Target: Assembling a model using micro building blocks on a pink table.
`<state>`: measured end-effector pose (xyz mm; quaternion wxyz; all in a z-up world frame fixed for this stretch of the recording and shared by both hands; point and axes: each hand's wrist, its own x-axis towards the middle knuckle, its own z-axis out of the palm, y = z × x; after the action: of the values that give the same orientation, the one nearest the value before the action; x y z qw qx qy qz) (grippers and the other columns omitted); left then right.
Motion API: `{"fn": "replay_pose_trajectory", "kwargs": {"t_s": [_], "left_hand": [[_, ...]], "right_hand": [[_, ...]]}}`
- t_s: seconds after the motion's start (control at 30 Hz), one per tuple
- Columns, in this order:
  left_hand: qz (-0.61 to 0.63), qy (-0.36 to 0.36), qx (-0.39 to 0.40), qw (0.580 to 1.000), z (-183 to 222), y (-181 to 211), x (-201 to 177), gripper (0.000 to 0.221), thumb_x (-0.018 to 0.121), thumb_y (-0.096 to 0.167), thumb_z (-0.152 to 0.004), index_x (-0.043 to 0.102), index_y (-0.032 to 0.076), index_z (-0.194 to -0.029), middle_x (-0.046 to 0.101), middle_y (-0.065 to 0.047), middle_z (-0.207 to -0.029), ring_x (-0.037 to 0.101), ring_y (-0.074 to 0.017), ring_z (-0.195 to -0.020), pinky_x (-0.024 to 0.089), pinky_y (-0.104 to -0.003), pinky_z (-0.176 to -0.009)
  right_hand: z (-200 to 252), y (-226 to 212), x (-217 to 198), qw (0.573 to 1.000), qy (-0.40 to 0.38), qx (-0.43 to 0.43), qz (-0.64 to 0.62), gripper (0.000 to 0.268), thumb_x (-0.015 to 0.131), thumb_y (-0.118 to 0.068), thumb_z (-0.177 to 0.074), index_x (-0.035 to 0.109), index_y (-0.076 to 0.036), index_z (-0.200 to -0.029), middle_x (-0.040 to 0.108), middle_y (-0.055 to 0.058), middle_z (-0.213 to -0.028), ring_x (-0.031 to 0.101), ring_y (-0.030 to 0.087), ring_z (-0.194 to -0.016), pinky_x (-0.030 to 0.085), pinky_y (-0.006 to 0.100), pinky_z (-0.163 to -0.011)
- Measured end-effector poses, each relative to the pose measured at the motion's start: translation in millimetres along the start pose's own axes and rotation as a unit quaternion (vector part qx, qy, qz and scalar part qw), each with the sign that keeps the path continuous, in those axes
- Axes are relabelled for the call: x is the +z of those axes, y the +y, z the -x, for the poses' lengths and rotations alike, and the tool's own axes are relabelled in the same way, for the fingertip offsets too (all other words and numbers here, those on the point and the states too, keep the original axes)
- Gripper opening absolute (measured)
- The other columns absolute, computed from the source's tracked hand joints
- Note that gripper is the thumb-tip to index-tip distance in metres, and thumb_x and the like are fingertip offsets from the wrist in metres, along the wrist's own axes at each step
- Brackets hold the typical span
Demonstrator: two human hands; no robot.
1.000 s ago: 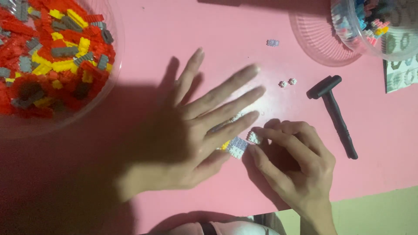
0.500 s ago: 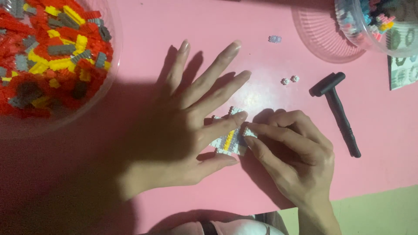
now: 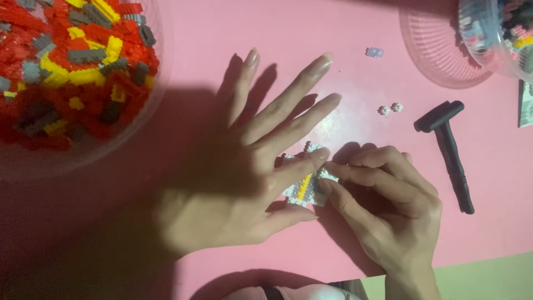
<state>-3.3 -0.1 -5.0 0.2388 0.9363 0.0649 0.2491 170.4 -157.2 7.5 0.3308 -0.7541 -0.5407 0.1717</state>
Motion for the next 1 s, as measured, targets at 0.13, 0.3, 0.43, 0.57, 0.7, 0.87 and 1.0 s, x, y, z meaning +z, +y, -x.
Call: {"fn": "replay_pose_trajectory", "kwargs": {"t_s": [0.13, 0.3, 0.43, 0.57, 0.7, 0.87, 1.0], "left_hand": [[0.016, 0.001, 0.008, 1.000, -0.7, -2.3, 0.4, 0.067, 0.098, 0.053, -0.081, 0.082, 0.003, -0.122, 0.054, -0.027, -0.157, 0.027, -0.0473, -0.153, 0.019, -0.092, -0.117], [0.017, -0.005, 0.009, 1.000, -2.0, -2.6, -1.6, 0.074, 0.098, 0.055, -0.077, 0.081, 0.001, -0.123, 0.055, -0.028, -0.157, 0.025, -0.0465, -0.154, 0.016, -0.091, -0.118], [-0.003, -0.007, 0.005, 1.000, 0.5, -2.5, -1.8, 0.068, 0.092, 0.057, -0.084, 0.082, 0.005, -0.127, 0.056, -0.026, -0.159, 0.029, -0.0455, -0.155, 0.017, -0.086, -0.121], [0.006, 0.006, -0.007, 1.000, 3.6, -2.2, -0.1, 0.068, 0.096, 0.053, -0.084, 0.081, 0.003, -0.128, 0.051, -0.024, -0.161, 0.028, -0.0441, -0.155, 0.019, -0.088, -0.121], [0.034, 0.024, 0.008, 0.999, 3.0, -3.0, -0.8, 0.060, 0.097, 0.043, -0.086, 0.081, -0.002, -0.121, 0.056, -0.028, -0.157, 0.030, -0.0452, -0.153, 0.017, -0.090, -0.120], [0.004, 0.008, -0.019, 1.000, 4.7, -1.1, -0.7, 0.051, 0.089, 0.048, -0.094, 0.083, 0.008, -0.125, 0.052, -0.023, -0.162, 0.027, -0.0440, -0.155, 0.019, -0.086, -0.122], [0.028, 0.012, -0.010, 1.000, 6.3, -4.3, 0.4, 0.054, 0.092, 0.047, -0.088, 0.084, 0.007, -0.122, 0.053, -0.027, -0.161, 0.029, -0.0437, -0.156, 0.014, -0.085, -0.124]], "right_hand": [[-1.2, -0.9, -1.0, 1.000, -0.007, -0.003, 0.019, 0.016, 0.084, -0.010, -0.088, 0.082, -0.002, -0.101, 0.068, 0.008, -0.095, 0.064, 0.016, -0.089, 0.044, 0.028, -0.093], [-8.9, -8.2, -6.4, 0.993, -0.045, 0.105, -0.016, 0.010, 0.086, -0.010, -0.085, 0.082, -0.006, -0.092, 0.074, 0.003, -0.100, 0.065, 0.013, -0.096, 0.049, 0.024, -0.090], [-13.2, -8.7, -9.7, 0.989, -0.056, 0.135, -0.023, 0.015, 0.089, -0.011, -0.082, 0.085, -0.006, -0.095, 0.070, 0.001, -0.097, 0.048, 0.007, -0.062, 0.036, 0.019, -0.053], [-14.6, -9.3, -10.8, 0.989, -0.067, 0.128, -0.022, 0.013, 0.089, -0.010, -0.081, 0.083, -0.004, -0.092, 0.074, 0.002, -0.093, 0.049, 0.009, -0.060, 0.039, 0.019, -0.055], [-19.8, -10.3, -12.6, 0.991, -0.090, 0.101, 0.004, 0.012, 0.088, -0.011, -0.082, 0.082, -0.005, -0.091, 0.076, 0.004, -0.094, 0.069, 0.010, -0.083, 0.052, 0.019, -0.070], [-17.3, -5.5, -18.5, 0.990, -0.100, 0.066, 0.080, 0.013, 0.089, -0.017, -0.083, 0.084, -0.011, -0.093, 0.077, -0.001, -0.099, 0.072, 0.010, -0.087, 0.055, 0.023, -0.082], [-17.7, -11.8, -13.1, 0.994, -0.088, 0.059, 0.029, 0.014, 0.086, -0.008, -0.082, 0.084, -0.004, -0.096, 0.076, 0.005, -0.099, 0.077, 0.016, -0.109, 0.062, 0.026, -0.098]]}}
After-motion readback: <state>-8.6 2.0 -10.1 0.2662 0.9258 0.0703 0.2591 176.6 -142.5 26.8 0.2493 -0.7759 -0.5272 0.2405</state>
